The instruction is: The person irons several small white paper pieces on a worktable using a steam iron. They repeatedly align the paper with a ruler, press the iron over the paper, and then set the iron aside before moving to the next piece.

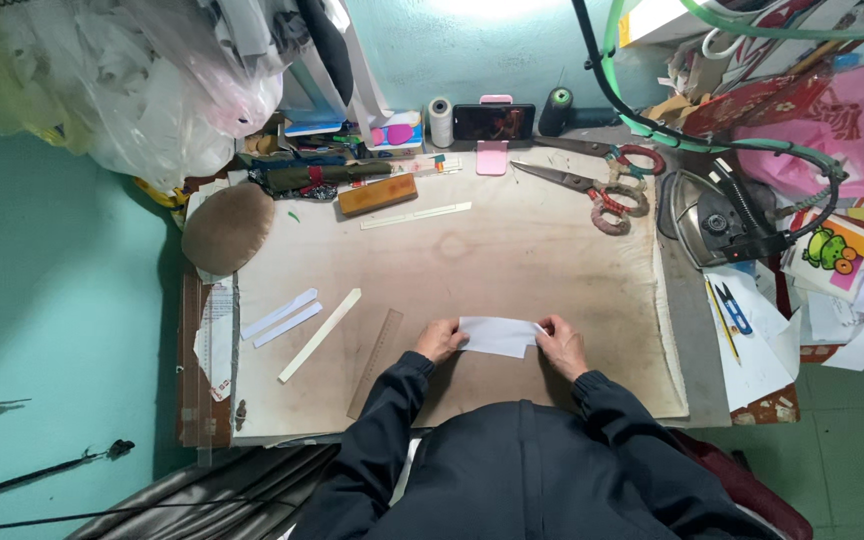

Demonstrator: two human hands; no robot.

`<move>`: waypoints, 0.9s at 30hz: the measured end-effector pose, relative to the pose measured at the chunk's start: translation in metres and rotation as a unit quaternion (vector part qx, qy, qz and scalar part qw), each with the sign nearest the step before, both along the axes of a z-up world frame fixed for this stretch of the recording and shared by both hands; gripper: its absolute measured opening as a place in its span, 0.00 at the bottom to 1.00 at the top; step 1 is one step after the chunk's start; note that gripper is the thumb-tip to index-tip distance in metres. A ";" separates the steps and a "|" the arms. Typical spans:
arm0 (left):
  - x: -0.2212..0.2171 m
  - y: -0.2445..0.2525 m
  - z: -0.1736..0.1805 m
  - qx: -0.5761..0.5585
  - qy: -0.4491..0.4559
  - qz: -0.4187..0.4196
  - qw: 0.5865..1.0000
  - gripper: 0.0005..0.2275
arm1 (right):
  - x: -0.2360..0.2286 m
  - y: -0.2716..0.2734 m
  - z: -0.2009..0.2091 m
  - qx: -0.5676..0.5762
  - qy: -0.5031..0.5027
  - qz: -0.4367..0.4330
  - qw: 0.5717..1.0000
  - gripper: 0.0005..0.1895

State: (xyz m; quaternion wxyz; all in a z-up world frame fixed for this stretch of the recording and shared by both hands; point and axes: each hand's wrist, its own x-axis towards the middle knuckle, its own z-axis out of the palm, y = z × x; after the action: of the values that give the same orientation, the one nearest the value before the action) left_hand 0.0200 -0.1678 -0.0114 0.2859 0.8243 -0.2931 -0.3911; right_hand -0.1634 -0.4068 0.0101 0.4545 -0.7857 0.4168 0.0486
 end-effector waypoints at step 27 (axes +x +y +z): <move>-0.005 0.129 0.079 0.206 -0.079 0.274 0.936 0.16 | -0.043 -0.010 0.050 0.109 -0.129 -0.191 0.967 0.10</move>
State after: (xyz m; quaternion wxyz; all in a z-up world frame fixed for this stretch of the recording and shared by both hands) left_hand 0.0146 -0.0392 0.0678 0.1823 0.9415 0.0095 -0.2832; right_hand -0.2066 -0.4166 0.0605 0.5881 -0.6368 0.4893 -0.0962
